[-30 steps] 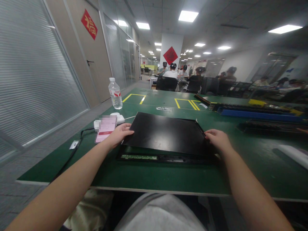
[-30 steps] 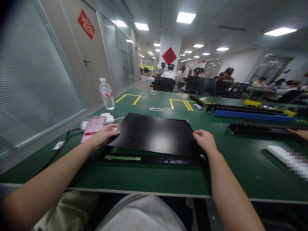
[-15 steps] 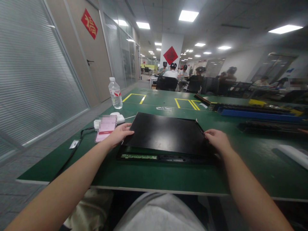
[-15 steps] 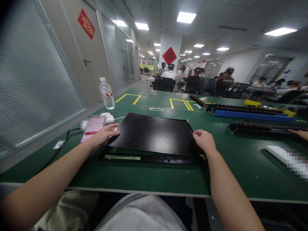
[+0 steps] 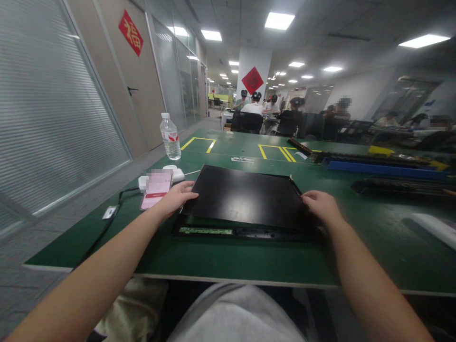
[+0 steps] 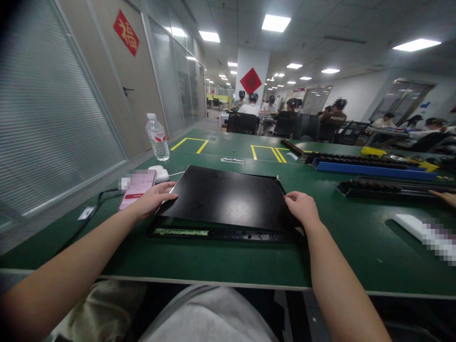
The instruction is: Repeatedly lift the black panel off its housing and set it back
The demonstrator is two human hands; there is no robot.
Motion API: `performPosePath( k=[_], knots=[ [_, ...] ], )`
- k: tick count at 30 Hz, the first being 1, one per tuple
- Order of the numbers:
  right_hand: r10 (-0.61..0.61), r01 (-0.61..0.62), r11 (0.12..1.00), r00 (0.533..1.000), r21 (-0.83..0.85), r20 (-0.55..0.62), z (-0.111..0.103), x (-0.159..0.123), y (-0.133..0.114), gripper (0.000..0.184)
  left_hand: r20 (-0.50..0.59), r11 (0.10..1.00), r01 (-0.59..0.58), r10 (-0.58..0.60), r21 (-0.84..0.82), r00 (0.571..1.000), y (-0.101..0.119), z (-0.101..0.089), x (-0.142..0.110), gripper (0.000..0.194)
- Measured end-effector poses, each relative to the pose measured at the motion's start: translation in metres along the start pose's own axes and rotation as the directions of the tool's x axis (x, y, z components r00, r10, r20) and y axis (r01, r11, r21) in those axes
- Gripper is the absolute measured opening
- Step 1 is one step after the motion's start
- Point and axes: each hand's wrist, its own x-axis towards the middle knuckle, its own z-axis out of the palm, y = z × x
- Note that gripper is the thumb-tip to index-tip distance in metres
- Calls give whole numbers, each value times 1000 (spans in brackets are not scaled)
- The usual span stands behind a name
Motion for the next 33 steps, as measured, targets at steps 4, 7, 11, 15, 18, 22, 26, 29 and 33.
performPosePath(
  k=[4, 7, 11, 15, 18, 22, 26, 29, 33],
  knots=[
    [16, -16, 998, 1000, 63, 11, 0, 0, 1, 28, -11, 1000, -7, 7, -24, 1000, -1, -1, 1, 50],
    [37, -39, 993, 999, 108, 21, -1, -1, -1, 28, -17, 999, 2, -2, -39, 1000, -2, 0, 2, 49],
    [74, -77, 986, 997, 146, 24, -2, -4, -4, 26, 2, 999, 17, -17, -42, 1000, -2, 1, 2, 51],
    [86, -89, 981, 996, 174, 24, -3, -4, -5, 26, -4, 1000, 3, -3, 11, 1000, -2, 1, 1, 49],
    [88, -92, 979, 996, 183, 29, -2, -2, -3, 25, -14, 999, -5, 5, 53, 1000, -3, 1, 0, 48],
    [86, -89, 979, 996, 184, 26, -1, 0, 0, 26, -23, 995, -18, 21, 100, 1000, -3, 0, 0, 48],
    [95, -100, 974, 995, 201, 34, -1, 0, 0, 27, -38, 995, -41, 45, 94, 998, -4, 0, 1, 56],
    [104, -110, 970, 994, 219, 42, -1, -1, 0, 27, -43, 987, -105, 111, 118, 993, -4, -1, 2, 62],
    [116, -123, 965, 992, 231, 45, 0, 1, 1, 28, -90, 925, -211, 251, 316, 964, -5, -7, 5, 57]
  ],
)
